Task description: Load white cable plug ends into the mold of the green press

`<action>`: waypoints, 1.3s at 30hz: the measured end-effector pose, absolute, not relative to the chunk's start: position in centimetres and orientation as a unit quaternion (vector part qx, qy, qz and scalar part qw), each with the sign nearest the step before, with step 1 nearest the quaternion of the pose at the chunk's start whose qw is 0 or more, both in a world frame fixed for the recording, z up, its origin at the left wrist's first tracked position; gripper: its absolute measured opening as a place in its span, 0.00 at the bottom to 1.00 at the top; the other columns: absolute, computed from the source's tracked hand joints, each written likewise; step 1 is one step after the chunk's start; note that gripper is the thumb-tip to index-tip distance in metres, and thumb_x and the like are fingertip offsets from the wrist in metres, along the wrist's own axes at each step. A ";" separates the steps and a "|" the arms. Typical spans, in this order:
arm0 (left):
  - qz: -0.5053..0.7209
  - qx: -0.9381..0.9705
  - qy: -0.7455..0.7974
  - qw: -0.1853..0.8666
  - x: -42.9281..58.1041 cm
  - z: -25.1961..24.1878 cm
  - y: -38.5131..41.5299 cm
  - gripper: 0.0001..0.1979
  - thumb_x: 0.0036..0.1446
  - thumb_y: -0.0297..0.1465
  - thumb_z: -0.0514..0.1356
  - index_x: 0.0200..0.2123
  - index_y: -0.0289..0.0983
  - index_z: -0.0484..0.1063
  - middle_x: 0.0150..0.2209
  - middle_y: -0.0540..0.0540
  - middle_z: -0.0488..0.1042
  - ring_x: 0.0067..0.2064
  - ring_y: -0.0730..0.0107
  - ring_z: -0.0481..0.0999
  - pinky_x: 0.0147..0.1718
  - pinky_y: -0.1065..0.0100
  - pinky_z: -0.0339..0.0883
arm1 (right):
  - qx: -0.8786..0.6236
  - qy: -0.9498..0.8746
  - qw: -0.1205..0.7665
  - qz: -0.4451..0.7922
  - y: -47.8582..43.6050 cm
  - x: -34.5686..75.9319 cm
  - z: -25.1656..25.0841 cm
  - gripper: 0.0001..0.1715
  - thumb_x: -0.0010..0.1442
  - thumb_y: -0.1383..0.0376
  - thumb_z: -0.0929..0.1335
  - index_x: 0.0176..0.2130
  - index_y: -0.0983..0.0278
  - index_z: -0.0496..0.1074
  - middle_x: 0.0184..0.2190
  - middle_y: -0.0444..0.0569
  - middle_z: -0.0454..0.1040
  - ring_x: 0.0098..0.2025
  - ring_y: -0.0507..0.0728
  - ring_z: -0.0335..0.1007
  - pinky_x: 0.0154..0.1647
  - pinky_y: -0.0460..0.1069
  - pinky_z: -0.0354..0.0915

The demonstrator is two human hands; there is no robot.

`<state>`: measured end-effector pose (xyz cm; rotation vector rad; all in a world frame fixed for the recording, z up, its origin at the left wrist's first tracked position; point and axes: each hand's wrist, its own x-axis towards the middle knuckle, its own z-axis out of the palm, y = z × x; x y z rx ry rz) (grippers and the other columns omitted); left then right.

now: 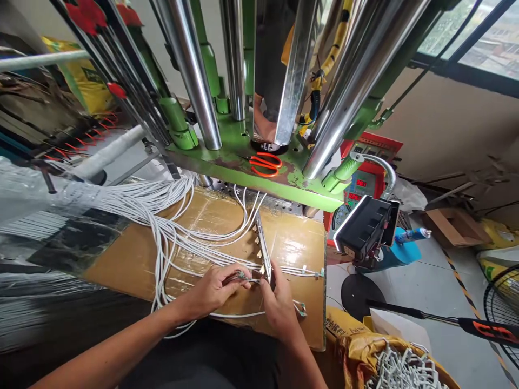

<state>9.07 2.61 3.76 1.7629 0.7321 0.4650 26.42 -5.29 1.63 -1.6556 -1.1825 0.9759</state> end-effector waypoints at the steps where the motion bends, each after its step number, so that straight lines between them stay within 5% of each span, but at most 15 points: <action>1: 0.197 0.755 0.301 0.548 9.1 3.7 2.7 0.10 0.61 0.26 0.53 0.42 0.38 0.72 0.34 0.50 0.79 0.34 0.71 0.75 0.35 0.72 0.63 | -0.657 -0.473 0.430 0.400 -5.2 26.4 1.5 0.26 0.61 0.63 0.63 0.58 0.63 0.63 0.50 0.52 0.72 0.50 0.58 0.68 0.52 0.53 0.64; 7: 0.255 0.818 0.205 0.473 9.4 2.4 2.9 0.13 0.59 0.24 0.54 0.43 0.38 0.76 0.39 0.44 0.79 0.42 0.65 0.77 0.42 0.68 0.67 | -0.656 -0.464 0.435 0.407 -5.2 26.4 1.4 0.26 0.61 0.63 0.63 0.58 0.64 0.63 0.55 0.53 0.69 0.56 0.60 0.64 0.59 0.55 0.59; 23: 0.234 0.831 0.186 0.469 10.2 1.7 3.4 0.20 0.55 0.18 0.53 0.45 0.40 0.76 0.38 0.46 0.80 0.41 0.67 0.78 0.43 0.69 0.68 | -0.652 -0.457 0.448 0.407 -5.1 26.0 1.9 0.26 0.60 0.66 0.62 0.58 0.64 0.63 0.51 0.52 0.73 0.48 0.58 0.70 0.53 0.53 0.64; 31: 0.230 0.815 0.228 0.480 10.6 1.5 3.3 0.15 0.58 0.22 0.52 0.41 0.38 0.77 0.36 0.45 0.79 0.39 0.65 0.77 0.41 0.67 0.68 | -0.666 -0.482 0.445 0.355 -5.3 25.7 1.0 0.26 0.61 0.65 0.62 0.59 0.63 0.62 0.57 0.54 0.67 0.59 0.60 0.62 0.62 0.58 0.55; 34: 0.183 0.767 0.298 0.538 10.6 2.4 3.6 0.09 0.59 0.28 0.56 0.37 0.36 0.77 0.31 0.47 0.76 0.34 0.67 0.75 0.36 0.69 0.67 | -0.653 -0.472 0.439 0.397 -5.1 25.7 1.7 0.29 0.58 0.64 0.66 0.59 0.63 0.61 0.53 0.52 0.70 0.53 0.59 0.66 0.58 0.55 0.60; 39: 0.170 0.661 0.348 0.643 9.9 3.6 4.4 0.12 0.62 0.35 0.55 0.34 0.34 0.74 0.34 0.48 0.74 0.35 0.70 0.72 0.37 0.70 0.65 | -0.664 -0.439 0.433 0.423 -4.8 25.8 2.7 0.29 0.55 0.65 0.69 0.56 0.63 0.64 0.40 0.46 0.74 0.37 0.55 0.69 0.43 0.49 0.67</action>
